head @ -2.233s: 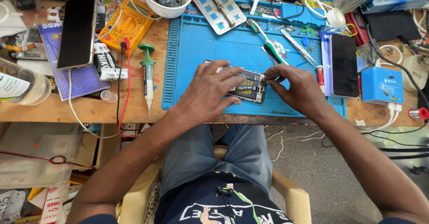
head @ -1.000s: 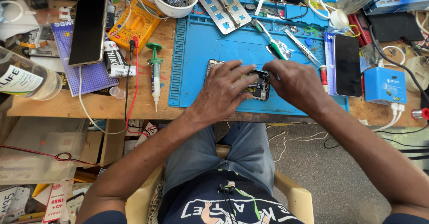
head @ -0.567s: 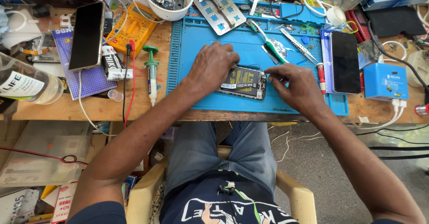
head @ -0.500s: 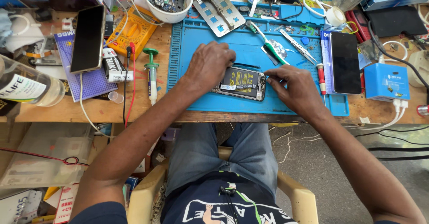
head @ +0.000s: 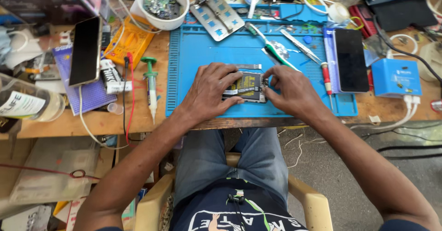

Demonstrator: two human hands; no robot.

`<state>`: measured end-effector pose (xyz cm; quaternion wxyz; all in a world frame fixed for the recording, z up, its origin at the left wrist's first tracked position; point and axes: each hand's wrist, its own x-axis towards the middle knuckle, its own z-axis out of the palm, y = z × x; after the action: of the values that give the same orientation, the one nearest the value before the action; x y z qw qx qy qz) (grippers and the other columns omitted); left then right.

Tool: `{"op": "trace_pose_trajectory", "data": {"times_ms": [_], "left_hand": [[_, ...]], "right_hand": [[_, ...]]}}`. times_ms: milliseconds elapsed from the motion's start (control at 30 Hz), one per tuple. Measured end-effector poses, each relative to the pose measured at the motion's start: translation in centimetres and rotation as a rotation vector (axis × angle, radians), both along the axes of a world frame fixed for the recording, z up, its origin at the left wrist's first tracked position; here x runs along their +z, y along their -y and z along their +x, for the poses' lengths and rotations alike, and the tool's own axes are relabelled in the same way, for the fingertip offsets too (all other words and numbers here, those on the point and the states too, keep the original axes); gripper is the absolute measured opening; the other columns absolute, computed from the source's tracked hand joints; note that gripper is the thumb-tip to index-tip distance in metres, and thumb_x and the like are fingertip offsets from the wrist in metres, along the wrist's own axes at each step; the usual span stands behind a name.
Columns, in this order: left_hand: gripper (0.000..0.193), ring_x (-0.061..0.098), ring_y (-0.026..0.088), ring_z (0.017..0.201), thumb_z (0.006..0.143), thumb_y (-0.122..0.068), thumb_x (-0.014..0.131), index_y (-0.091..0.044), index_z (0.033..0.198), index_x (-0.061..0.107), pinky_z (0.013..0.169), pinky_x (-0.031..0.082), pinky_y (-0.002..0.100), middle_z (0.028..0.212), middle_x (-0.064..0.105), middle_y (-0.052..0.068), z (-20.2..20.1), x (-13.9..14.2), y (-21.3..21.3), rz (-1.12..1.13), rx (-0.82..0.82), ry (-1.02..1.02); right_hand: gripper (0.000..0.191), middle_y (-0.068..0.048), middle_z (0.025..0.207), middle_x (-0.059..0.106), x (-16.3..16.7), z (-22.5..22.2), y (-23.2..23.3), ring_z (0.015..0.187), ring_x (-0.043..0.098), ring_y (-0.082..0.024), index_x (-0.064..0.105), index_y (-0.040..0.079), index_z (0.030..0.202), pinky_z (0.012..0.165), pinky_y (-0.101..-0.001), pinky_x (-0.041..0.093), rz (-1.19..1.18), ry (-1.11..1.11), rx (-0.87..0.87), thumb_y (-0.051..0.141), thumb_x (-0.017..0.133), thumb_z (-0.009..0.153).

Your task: The person cleans small electronic components with a toothbrush and a pen-like tool, then places them into a disassembled smartphone chassis. They connect a charging cable to the phone and later use a soldering iron on a component held in a vise.

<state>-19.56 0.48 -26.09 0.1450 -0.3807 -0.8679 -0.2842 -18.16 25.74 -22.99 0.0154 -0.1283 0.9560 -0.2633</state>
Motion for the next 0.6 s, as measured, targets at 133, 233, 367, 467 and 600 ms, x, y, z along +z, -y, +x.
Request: {"op": "trace_pose_trajectory", "data": {"times_ms": [133, 233, 367, 467, 600], "left_hand": [[0.066, 0.053, 0.029, 0.128, 0.082, -0.045, 0.082, -0.007, 0.134, 0.064, 0.106, 0.038, 0.047, 0.138, 0.061, 0.009, 0.3, -0.1, -0.3, 0.004, 0.005, 0.01], [0.066, 0.053, 0.029, 0.129, 0.082, -0.045, 0.082, -0.008, 0.133, 0.064, 0.107, 0.038, 0.047, 0.138, 0.061, 0.008, 0.3, -0.1, -0.4, -0.016, 0.024, -0.004], [0.067, 0.052, 0.029, 0.128, 0.081, -0.046, 0.082, -0.008, 0.132, 0.064, 0.106, 0.038, 0.048, 0.137, 0.061, 0.008, 0.5, 0.1, -0.6, -0.031, 0.035, 0.001], [0.066, 0.052, 0.029, 0.128, 0.082, -0.046, 0.082, -0.009, 0.133, 0.064, 0.106, 0.037, 0.048, 0.137, 0.06, 0.008, 0.8, 0.2, -0.4, -0.042, 0.034, 0.007], [0.07, 0.051, 0.03, 0.129, 0.079, -0.046, 0.084, -0.009, 0.134, 0.063, 0.107, 0.037, 0.048, 0.138, 0.06, 0.011, 1.1, 0.2, 0.3, -0.027, 0.016, -0.02]], "right_hand": [[0.032, -0.015, 0.083, 0.066, 0.4, 0.0, 0.2, 0.078, 0.068, -0.032, 0.065, 0.005, 0.111, 0.072, -0.046, 0.054, 0.033, -0.064, 0.024, 0.014, 0.074, 0.082], [0.031, -0.017, 0.083, 0.068, 0.5, 0.4, 0.6, 0.078, 0.069, -0.035, 0.062, 0.004, 0.111, 0.072, -0.0483, 0.054, 0.06, -0.071, 0.008, 0.013, 0.071, 0.083], [0.027, -0.022, 0.089, 0.07, -0.2, 1.2, 2.0, 0.08, 0.071, -0.039, 0.06, 0.0, 0.11, 0.071, -0.05, 0.056, 0.226, -0.165, -0.027, 0.011, 0.066, 0.086], [0.022, -0.024, 0.088, 0.071, -0.7, 1.6, 2.7, 0.08, 0.072, -0.039, 0.059, -0.002, 0.108, 0.067, -0.0489, 0.058, 0.341, -0.204, -0.032, 0.009, 0.063, 0.09], [0.019, -0.022, 0.09, 0.073, -0.5, 1.5, 2.5, 0.081, 0.072, -0.04, 0.061, 0.001, 0.11, 0.068, -0.0509, 0.057, 0.288, -0.243, -0.045, 0.006, 0.063, 0.092]]}}
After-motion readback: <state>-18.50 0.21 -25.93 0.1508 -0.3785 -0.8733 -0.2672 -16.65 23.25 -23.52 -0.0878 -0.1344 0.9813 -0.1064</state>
